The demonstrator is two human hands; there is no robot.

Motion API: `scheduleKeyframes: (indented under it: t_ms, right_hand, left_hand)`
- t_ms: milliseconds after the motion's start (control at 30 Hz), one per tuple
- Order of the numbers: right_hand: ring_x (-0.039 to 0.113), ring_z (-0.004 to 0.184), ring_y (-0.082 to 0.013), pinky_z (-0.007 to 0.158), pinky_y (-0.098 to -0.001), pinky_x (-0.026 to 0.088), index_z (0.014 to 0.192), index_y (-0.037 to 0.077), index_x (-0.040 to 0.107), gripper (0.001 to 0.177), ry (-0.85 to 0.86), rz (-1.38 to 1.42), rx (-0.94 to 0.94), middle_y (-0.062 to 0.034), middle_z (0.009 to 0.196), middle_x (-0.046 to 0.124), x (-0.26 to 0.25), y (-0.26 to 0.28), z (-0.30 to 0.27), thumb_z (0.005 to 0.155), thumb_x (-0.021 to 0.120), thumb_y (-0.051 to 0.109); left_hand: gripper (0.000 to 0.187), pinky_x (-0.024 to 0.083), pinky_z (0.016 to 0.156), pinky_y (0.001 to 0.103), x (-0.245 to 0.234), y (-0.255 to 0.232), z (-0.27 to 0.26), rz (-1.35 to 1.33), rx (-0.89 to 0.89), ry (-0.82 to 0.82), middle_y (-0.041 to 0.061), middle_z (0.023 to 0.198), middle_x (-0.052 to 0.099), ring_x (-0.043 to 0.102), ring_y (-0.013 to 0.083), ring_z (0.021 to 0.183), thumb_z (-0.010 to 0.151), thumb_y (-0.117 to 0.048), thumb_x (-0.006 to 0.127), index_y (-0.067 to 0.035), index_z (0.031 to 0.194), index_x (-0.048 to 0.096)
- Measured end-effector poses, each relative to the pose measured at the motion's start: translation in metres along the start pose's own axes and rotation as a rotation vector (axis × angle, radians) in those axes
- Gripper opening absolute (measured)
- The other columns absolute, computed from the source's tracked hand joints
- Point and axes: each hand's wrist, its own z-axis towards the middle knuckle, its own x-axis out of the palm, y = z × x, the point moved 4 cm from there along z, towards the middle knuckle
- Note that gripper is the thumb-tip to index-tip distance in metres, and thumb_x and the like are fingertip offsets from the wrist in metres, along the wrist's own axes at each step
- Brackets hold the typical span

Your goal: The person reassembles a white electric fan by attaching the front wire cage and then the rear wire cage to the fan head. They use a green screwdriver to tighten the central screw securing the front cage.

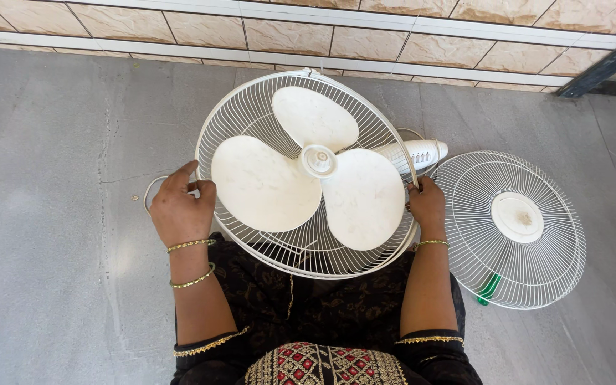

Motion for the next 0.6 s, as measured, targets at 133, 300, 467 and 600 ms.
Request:
scheduleKeyframes:
  t_ms: [133,300,467,600]
  right_hand:
    - [0.073,0.066,-0.0276,0.064,-0.041,0.056,0.112,-0.001,0.065,0.023,0.011,-0.013,-0.005,-0.0187,0.093,0.073,-0.002,0.007,-0.003,0.098,0.063,0.017]
    - [0.071,0.071,-0.0325,0.068,-0.0447,0.054,0.108,-0.004,0.065,0.021,-0.015,-0.071,-0.153,-0.0209,0.09,0.072,0.001,0.005,-0.001,0.099,0.063,0.015]
    - [0.067,0.084,-0.0391,0.074,-0.0485,0.052,0.106,-0.004,0.065,0.019,-0.082,-0.089,-0.317,-0.0233,0.098,0.069,0.007,-0.005,0.002,0.097,0.064,0.013]
    - [0.065,0.088,-0.0415,0.078,-0.0498,0.051,0.105,-0.004,0.065,0.018,-0.11,-0.101,-0.373,-0.024,0.098,0.069,0.009,-0.005,0.004,0.096,0.065,0.011]
  left_hand:
    - [0.041,0.06,0.08,0.038,0.011,0.007,0.003,-0.023,0.108,-0.011,0.015,0.128,0.071,0.072,0.0263,0.098,0.082,-0.005,0.066,-0.005,0.122,0.072]
    - [0.061,0.058,0.084,0.043,0.026,0.02,0.015,0.171,0.033,0.148,0.018,0.138,0.063,0.068,0.034,0.11,0.081,-0.004,0.059,-0.005,0.142,0.056]
    - [0.073,0.058,0.085,0.047,0.05,0.026,0.051,0.408,-0.043,0.331,0.02,0.127,0.064,0.065,0.0381,0.112,0.083,-0.014,0.063,-0.003,0.153,0.043]
    - [0.065,0.058,0.085,0.047,0.085,0.027,0.087,0.587,-0.024,0.498,0.019,0.127,0.063,0.063,0.0386,0.115,0.09,-0.025,0.065,-0.005,0.148,0.045]
